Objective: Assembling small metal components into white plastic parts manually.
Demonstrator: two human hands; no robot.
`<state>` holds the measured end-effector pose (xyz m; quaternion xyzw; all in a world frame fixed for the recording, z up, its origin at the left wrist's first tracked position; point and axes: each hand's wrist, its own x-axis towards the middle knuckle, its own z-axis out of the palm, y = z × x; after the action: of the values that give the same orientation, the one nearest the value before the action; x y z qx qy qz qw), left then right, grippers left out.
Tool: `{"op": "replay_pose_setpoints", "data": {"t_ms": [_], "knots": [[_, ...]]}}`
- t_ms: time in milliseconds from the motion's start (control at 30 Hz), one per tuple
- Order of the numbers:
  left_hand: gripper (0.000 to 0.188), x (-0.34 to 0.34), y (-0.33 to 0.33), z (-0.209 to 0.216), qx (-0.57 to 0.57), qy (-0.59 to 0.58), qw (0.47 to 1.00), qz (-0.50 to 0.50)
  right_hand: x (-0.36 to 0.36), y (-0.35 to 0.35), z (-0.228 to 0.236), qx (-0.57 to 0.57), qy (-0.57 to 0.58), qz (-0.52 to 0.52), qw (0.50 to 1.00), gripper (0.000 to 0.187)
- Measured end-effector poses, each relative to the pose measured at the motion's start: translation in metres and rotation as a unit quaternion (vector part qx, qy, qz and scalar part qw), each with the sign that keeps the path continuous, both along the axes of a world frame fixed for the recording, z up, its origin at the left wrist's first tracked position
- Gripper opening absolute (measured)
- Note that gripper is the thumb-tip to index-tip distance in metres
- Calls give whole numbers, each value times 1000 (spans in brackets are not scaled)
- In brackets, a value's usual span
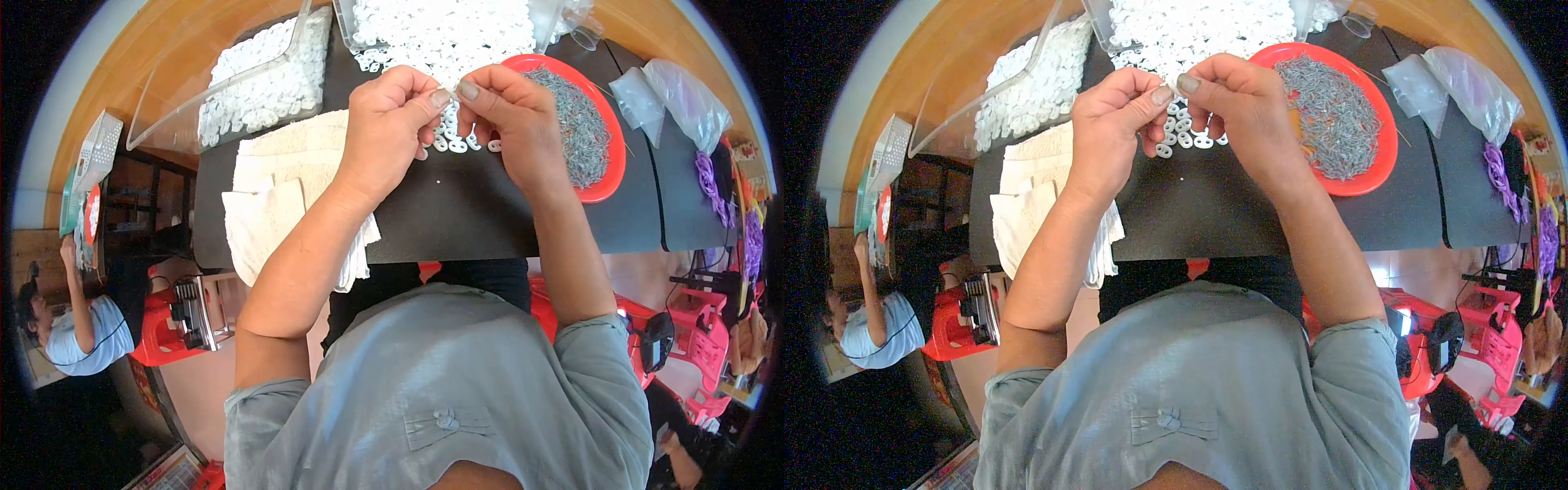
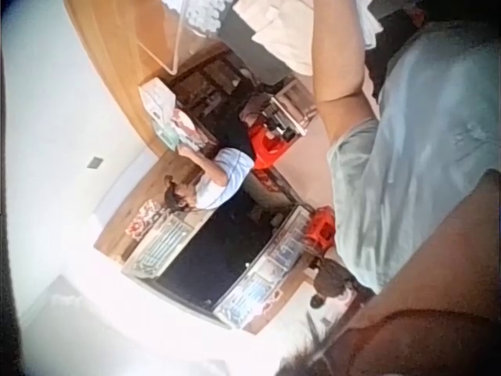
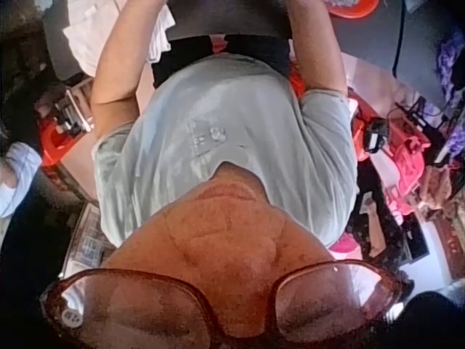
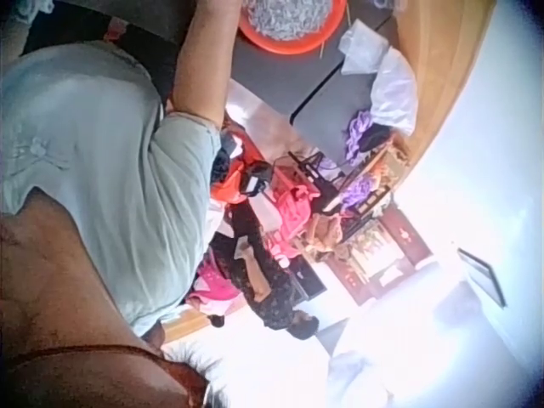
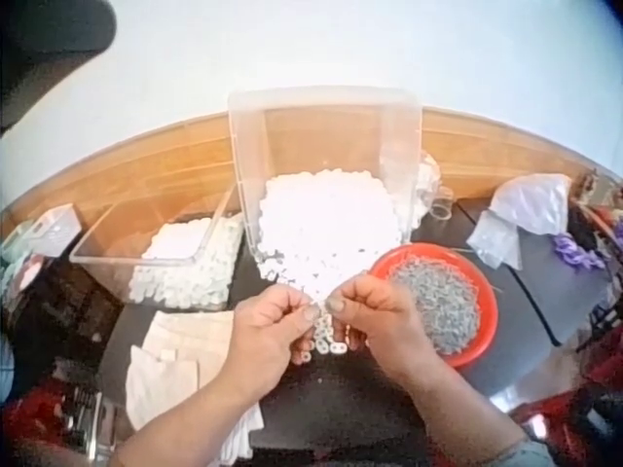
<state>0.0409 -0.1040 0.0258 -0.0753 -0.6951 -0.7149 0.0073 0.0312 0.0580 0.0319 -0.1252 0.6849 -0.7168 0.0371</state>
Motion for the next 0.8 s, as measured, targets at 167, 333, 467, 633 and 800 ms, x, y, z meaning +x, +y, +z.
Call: {"op": "replay_pose_setpoints", "data": {"t_ms": [167, 333, 467, 633, 800], "knots": [[12, 3, 5, -3, 10, -5, 1000, 28, 2, -5, -4, 6, 5, -2, 1000, 17], [12, 3, 5, -3, 55, -26, 997, 41, 1, -7, -6, 5, 12, 2, 1000, 17], [10, 0, 4, -4, 95, -28, 995, 31, -1, -5, -4, -10, -9, 6, 1000, 17], [7, -2, 2, -1, 110, -36, 993, 1, -7, 7, -1, -28, -26, 32, 999, 17], [22, -4, 3, -1, 184, 13, 982, -46, -7, 12, 5, -51, -39, 50, 997, 17]]}}
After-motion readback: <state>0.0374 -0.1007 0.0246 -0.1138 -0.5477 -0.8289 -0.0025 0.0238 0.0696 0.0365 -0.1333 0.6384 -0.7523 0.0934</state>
